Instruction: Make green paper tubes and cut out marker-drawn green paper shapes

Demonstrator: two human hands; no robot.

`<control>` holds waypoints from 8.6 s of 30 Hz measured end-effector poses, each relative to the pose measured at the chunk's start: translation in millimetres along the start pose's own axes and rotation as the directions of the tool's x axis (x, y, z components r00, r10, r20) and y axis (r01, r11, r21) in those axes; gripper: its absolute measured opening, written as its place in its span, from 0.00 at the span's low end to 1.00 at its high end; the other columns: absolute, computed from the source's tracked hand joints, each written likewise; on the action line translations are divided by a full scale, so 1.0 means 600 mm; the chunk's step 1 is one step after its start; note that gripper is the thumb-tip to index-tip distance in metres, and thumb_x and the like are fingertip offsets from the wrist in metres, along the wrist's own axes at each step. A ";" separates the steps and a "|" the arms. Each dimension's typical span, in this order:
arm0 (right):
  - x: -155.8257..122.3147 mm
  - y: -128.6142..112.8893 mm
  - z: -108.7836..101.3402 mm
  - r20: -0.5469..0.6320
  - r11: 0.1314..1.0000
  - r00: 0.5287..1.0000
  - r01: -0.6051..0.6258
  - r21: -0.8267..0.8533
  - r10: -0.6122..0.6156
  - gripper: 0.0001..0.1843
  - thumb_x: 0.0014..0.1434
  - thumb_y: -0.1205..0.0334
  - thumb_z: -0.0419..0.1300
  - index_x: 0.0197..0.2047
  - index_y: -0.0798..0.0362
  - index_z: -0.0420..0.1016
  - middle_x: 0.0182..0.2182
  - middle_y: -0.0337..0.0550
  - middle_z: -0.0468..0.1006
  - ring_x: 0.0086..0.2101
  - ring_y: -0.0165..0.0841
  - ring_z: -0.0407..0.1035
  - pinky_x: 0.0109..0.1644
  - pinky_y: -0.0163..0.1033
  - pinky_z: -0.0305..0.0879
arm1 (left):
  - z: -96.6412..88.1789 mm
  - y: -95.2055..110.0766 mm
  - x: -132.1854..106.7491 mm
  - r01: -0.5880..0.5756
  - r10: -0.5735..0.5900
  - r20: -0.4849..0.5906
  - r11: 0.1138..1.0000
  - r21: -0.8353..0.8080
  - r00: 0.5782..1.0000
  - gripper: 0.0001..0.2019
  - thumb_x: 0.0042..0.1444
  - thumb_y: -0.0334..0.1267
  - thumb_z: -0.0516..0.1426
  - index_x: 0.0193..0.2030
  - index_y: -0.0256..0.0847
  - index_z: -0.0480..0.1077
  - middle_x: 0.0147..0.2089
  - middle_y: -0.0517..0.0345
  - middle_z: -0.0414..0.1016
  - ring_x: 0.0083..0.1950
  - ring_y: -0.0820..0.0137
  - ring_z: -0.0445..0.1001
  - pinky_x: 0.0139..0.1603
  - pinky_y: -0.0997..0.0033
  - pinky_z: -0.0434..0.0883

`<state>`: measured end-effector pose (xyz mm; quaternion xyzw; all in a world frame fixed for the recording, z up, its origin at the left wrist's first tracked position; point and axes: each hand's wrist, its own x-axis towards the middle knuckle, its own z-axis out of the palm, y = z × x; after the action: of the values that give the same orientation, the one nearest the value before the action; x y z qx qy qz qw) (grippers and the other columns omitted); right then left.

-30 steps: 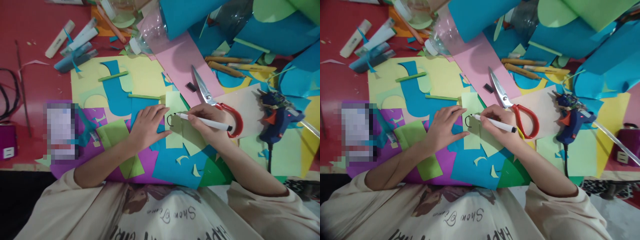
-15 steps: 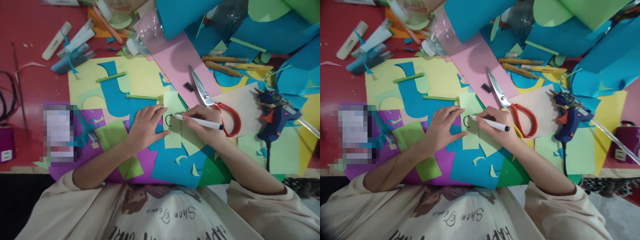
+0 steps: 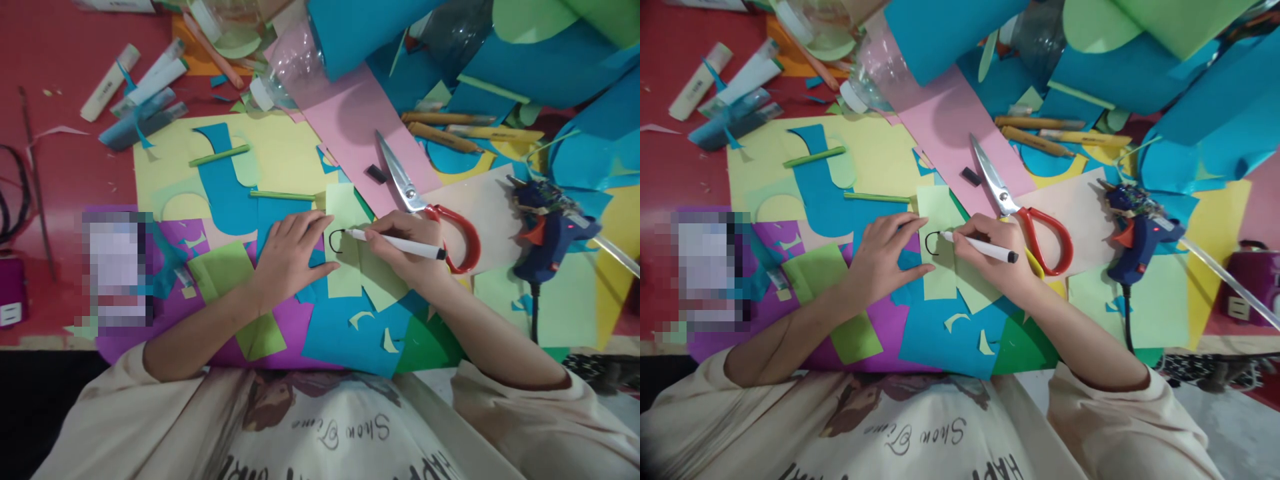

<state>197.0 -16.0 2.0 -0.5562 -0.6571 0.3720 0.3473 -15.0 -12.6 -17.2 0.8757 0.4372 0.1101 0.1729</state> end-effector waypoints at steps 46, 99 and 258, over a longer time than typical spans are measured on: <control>-0.004 -0.001 -0.002 0.009 0.990 0.991 0.136 -0.040 -0.136 0.13 0.54 0.64 0.55 0.19 0.53 0.63 0.15 0.37 0.68 0.17 0.25 0.61 0.20 0.32 0.56 | 0.004 -0.002 0.000 -0.051 0.052 -0.064 0.999 0.019 0.997 0.29 0.60 0.54 0.55 0.60 0.35 0.62 0.55 0.42 0.70 0.56 0.55 0.68 0.51 0.60 0.64; -0.006 0.001 -0.003 0.036 0.994 0.995 0.095 0.056 -0.097 0.08 0.58 0.60 0.59 0.29 0.53 0.74 0.21 0.39 0.77 0.19 0.26 0.66 0.20 0.31 0.58 | -0.007 -0.006 0.002 0.011 -0.011 0.006 1.000 0.014 1.000 0.29 0.61 0.49 0.53 0.66 0.38 0.57 0.62 0.40 0.64 0.62 0.52 0.63 0.58 0.57 0.62; -0.010 -0.006 -0.008 0.111 0.996 0.990 0.084 0.006 -0.084 0.14 0.51 0.67 0.53 0.16 0.51 0.55 0.13 0.35 0.61 0.17 0.25 0.54 0.20 0.34 0.50 | -0.001 -0.006 0.001 0.036 -0.032 -0.039 0.993 0.110 0.999 0.33 0.60 0.57 0.51 0.66 0.38 0.58 0.61 0.39 0.66 0.62 0.51 0.64 0.55 0.57 0.65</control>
<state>200.3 -21.6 7.5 -0.5062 -0.6978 0.3879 0.3261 -17.3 -10.2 -17.9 0.8741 0.4606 0.0993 0.1179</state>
